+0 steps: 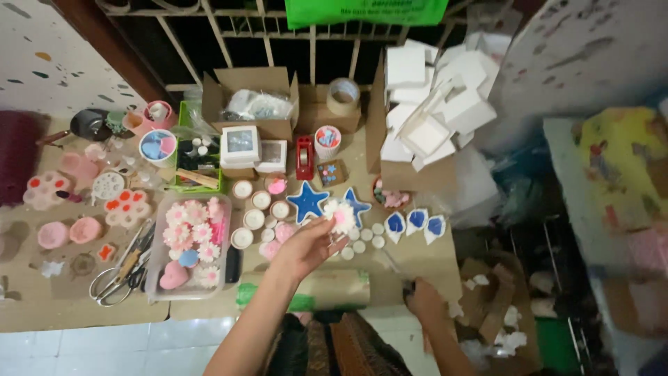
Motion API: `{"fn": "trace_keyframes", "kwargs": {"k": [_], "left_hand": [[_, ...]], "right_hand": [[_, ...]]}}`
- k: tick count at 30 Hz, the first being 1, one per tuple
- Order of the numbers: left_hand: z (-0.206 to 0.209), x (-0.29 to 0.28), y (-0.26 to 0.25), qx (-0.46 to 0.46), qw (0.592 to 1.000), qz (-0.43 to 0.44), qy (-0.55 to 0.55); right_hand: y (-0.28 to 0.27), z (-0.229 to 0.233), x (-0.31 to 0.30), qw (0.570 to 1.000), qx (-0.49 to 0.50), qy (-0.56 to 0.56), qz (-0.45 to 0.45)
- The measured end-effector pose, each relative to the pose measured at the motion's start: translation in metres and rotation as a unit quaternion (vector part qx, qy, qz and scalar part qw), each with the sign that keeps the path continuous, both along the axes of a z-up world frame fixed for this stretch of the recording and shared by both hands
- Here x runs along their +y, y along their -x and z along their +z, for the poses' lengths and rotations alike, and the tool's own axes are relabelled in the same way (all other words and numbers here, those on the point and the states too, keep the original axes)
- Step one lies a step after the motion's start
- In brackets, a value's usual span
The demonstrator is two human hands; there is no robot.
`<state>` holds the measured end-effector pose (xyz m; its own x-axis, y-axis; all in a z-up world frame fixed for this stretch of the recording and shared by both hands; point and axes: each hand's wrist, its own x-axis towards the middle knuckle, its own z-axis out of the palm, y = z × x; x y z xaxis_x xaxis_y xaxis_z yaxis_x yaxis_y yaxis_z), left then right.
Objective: The person is preparing and decorating flower-shaped and star-shaped candles at a workshop table.
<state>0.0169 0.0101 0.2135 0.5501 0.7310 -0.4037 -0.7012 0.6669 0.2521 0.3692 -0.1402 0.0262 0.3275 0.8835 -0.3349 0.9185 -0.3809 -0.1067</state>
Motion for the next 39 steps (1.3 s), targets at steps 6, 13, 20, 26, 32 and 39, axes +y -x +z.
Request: {"fn": "trace_keyframes", "kwargs": {"k": [6, 13, 20, 26, 32, 39], "left_hand": [[0.053, 0.001, -0.011, 0.076, 0.996, 0.046, -0.007], [0.082, -0.005, -0.004, 0.104, 0.99, 0.077, -0.059], [0.093, -0.015, 0.027, 0.093, 0.99, 0.085, -0.064], [0.095, -0.02, 0.053, 0.059, 0.994, 0.061, -0.064], [0.096, -0.018, 0.071, 0.06, 0.993, 0.05, -0.084], [0.105, -0.021, 0.077, 0.097, 0.987, 0.026, -0.121]], "right_hand": [[0.054, 0.146, 0.101, 0.828, 0.525, -0.194, -0.028], [0.119, 0.246, 0.145, 0.636, 0.756, -0.098, 0.118], [0.151, 0.248, 0.136, 0.667, 0.721, -0.141, 0.12], [0.189, 0.27, 0.13, 0.61, 0.763, -0.159, 0.143], [0.208, 0.279, 0.128, 0.59, 0.777, -0.194, 0.105], [0.207, 0.258, 0.14, 0.596, 0.777, -0.19, 0.064]]}}
